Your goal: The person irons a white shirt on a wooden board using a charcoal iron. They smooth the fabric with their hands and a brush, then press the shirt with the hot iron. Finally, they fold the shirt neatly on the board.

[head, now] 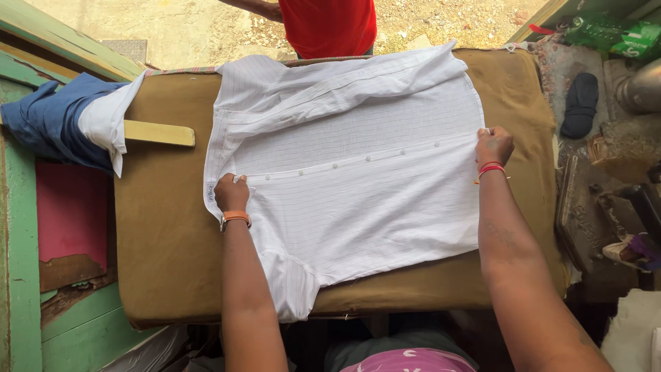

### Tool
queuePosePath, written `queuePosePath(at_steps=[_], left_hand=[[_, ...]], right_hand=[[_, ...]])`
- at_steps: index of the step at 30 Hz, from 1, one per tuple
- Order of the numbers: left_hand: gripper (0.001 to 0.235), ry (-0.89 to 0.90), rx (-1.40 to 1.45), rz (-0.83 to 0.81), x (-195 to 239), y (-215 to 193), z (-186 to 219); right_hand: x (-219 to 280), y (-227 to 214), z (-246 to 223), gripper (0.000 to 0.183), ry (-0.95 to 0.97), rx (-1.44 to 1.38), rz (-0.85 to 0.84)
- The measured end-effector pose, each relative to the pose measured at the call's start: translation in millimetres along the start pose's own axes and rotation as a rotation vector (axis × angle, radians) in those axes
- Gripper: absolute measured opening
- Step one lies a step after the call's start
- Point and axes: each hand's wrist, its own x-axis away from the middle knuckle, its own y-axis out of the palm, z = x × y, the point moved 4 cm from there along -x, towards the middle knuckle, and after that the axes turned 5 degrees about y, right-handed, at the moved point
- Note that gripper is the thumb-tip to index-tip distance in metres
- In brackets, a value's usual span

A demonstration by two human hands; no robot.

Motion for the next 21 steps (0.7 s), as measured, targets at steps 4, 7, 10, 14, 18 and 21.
queuePosePath(at_steps=[4, 7, 10, 14, 18, 21], left_hand=[[0.028, -0.038, -0.049, 0.132, -5, 17, 2], [0.033, -0.121, -0.043, 0.037, -8, 14, 5], [0.043, -0.111, -0.076, 0.051, -1, -6, 19], [0.034, 0.842, -0.415, 0.381, 71, -26, 61], [0.024, 1.254, -0.206, -0.054, 238, 9, 48], [0.023, 1.301, -0.232, -0.119, 316, 20, 31]], right_hand=[[-1, 13, -10, 0.018, -0.118, 0.232, 0.054], [5, 13, -10, 0.018, -0.091, 0.312, 0.051], [0, 9, -11, 0.014, -0.030, 0.187, -0.083], [-14, -26, 20, 0.011, -0.201, 0.076, -0.222], [31, -101, 97, 0.020, -0.663, 0.623, -0.035], [74, -136, 181, 0.046, 0.140, 0.275, -0.459]])
